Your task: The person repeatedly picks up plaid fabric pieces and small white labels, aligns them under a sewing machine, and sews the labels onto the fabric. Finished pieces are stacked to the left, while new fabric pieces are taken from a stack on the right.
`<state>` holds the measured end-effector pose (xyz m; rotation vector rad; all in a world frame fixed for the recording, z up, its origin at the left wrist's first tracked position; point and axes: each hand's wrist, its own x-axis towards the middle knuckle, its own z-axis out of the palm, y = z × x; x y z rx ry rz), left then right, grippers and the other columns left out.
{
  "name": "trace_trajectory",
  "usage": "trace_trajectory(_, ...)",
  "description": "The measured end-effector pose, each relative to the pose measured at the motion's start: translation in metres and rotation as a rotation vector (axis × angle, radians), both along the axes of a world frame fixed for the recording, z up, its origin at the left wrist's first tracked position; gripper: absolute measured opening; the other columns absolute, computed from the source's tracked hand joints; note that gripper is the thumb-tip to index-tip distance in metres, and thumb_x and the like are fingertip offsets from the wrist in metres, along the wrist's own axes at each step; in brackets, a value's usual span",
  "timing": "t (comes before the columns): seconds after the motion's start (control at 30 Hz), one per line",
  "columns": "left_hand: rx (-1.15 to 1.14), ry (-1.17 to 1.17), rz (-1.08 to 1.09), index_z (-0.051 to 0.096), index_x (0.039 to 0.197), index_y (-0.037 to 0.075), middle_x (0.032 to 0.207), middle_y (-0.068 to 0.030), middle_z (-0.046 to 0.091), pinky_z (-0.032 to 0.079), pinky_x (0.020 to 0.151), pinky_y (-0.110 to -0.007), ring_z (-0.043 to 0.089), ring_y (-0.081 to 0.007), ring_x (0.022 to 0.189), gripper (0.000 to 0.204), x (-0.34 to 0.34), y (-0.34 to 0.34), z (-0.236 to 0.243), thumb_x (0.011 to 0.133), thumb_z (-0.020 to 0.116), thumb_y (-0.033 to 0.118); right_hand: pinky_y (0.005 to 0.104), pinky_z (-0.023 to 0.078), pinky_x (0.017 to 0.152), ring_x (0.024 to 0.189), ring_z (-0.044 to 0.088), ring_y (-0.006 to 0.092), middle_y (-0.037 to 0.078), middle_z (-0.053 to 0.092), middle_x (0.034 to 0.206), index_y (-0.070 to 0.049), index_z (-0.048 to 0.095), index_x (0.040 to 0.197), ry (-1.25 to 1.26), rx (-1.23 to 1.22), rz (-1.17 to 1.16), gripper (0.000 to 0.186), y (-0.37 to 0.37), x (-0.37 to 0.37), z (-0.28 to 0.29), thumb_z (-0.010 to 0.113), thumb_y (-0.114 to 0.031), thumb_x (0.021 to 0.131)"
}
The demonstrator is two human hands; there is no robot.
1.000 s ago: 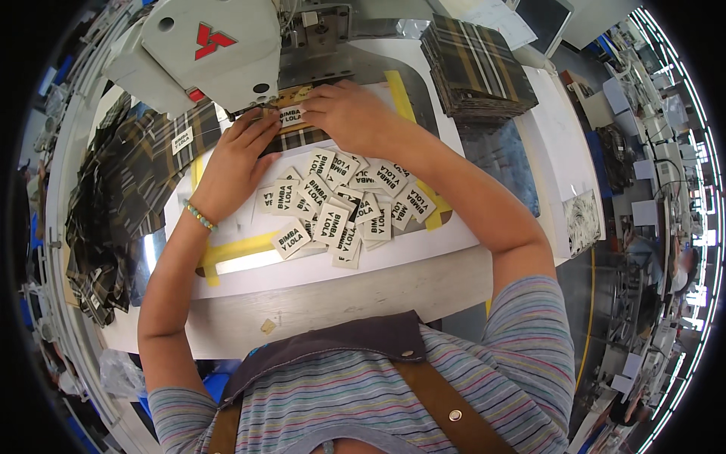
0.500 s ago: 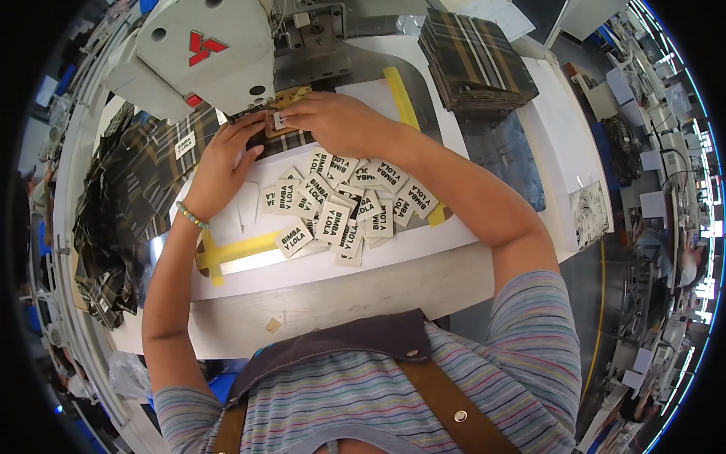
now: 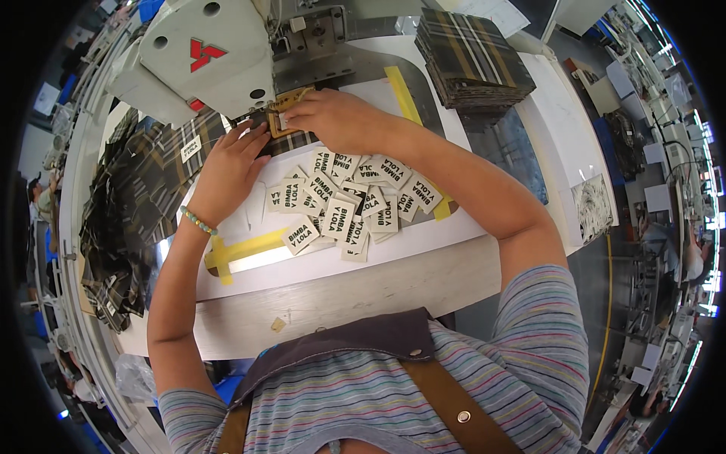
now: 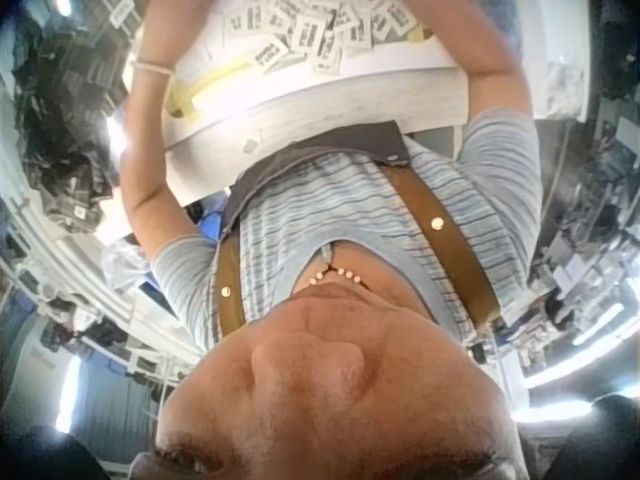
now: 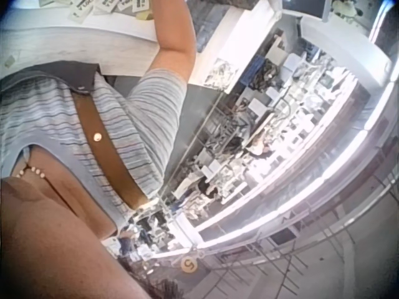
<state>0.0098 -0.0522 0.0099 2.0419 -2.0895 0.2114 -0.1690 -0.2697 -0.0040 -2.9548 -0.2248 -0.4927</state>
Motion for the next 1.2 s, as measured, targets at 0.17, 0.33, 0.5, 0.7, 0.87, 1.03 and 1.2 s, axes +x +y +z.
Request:
trace_trajectory(0.17, -0.010, -0.008, -0.025, 0.067, 0.136, -0.002, 0.144, -0.0158, 0.068, 0.047, 0.117, -0.047, 0.057, -0.0366, 0.139, 0.041, 0.000, 0.000, 0.001, 0.099, 0.071, 0.016, 0.0400, 0.049, 0.117, 0.135, 0.059, 0.0288, 0.006, 0.067, 0.146, -0.006, 0.074, 0.130, -0.010, 0.005, 0.000, 0.043, 0.001, 0.000, 0.000, 0.062, 0.003, 0.090)
trace_trajectory(0.33, -0.011, -0.006, -0.032, 0.068, 0.135, -0.002, 0.142, -0.0169, 0.068, 0.048, 0.116, -0.046, 0.058, -0.0372, 0.137, 0.040, -0.001, -0.001, 0.004, 0.099, 0.072, 0.015, 0.0414, 0.048, 0.116, 0.135, 0.060, 0.0288, 0.007, 0.068, 0.144, -0.006, 0.075, 0.128, -0.002, 0.005, 0.023, 0.041, -0.001, 0.002, 0.002, 0.061, 0.003, 0.090)
trace_trajectory(0.5, -0.005, 0.007, -0.035, 0.068, 0.133, -0.002, 0.141, -0.0172, 0.069, 0.048, 0.116, -0.045, 0.059, -0.0377, 0.136, 0.040, -0.002, 0.002, 0.005, 0.098, 0.073, 0.015, 0.0429, 0.047, 0.116, 0.134, 0.060, 0.0291, 0.008, 0.069, 0.143, -0.006, 0.075, 0.127, 0.008, 0.036, 0.033, 0.040, -0.001, 0.004, 0.000, 0.061, 0.001, 0.090)
trace_trajectory(0.7, -0.003, 0.016, -0.035, 0.068, 0.133, -0.003, 0.142, -0.0175, 0.069, 0.048, 0.116, -0.045, 0.060, -0.0373, 0.135, 0.040, -0.001, 0.003, 0.008, 0.098, 0.073, 0.015, 0.0420, 0.049, 0.115, 0.133, 0.060, 0.0290, 0.008, 0.069, 0.140, -0.007, 0.076, 0.124, 0.048, 0.099, 0.026, 0.036, 0.000, 0.006, 0.009, 0.061, -0.001, 0.092)
trace_trajectory(0.87, 0.003, 0.025, -0.017, 0.067, 0.135, -0.003, 0.145, -0.0180, 0.066, 0.048, 0.117, -0.045, 0.059, -0.0372, 0.136, 0.041, 0.001, 0.001, 0.006, 0.099, 0.072, 0.016, 0.0415, 0.048, 0.119, 0.137, 0.057, 0.0288, 0.004, 0.067, 0.145, -0.011, 0.075, 0.132, 0.060, 0.097, -0.014, 0.039, -0.003, 0.006, 0.010, 0.057, -0.003, 0.098)
trace_trajectory(1.03, -0.004, 0.074, 0.001, 0.065, 0.138, -0.003, 0.148, -0.0179, 0.064, 0.047, 0.117, -0.045, 0.059, -0.0375, 0.136, 0.042, 0.006, 0.001, 0.006, 0.101, 0.070, 0.017, 0.0426, 0.048, 0.118, 0.138, 0.057, 0.0304, 0.007, 0.067, 0.144, -0.010, 0.074, 0.133, 0.036, 0.106, -0.006, 0.039, -0.011, 0.013, 0.008, 0.055, -0.004, 0.099)
trace_trajectory(1.2, -0.018, 0.170, -0.049, 0.064, 0.141, -0.002, 0.150, -0.0188, 0.063, 0.045, 0.118, -0.046, 0.055, -0.0384, 0.140, 0.043, 0.005, 0.005, 0.009, 0.102, 0.069, 0.017, 0.0443, 0.049, 0.116, 0.135, 0.058, 0.0322, 0.009, 0.067, 0.142, -0.008, 0.074, 0.132, 0.037, 0.171, -0.043, 0.036, -0.012, 0.002, 0.010, 0.056, -0.005, 0.101)
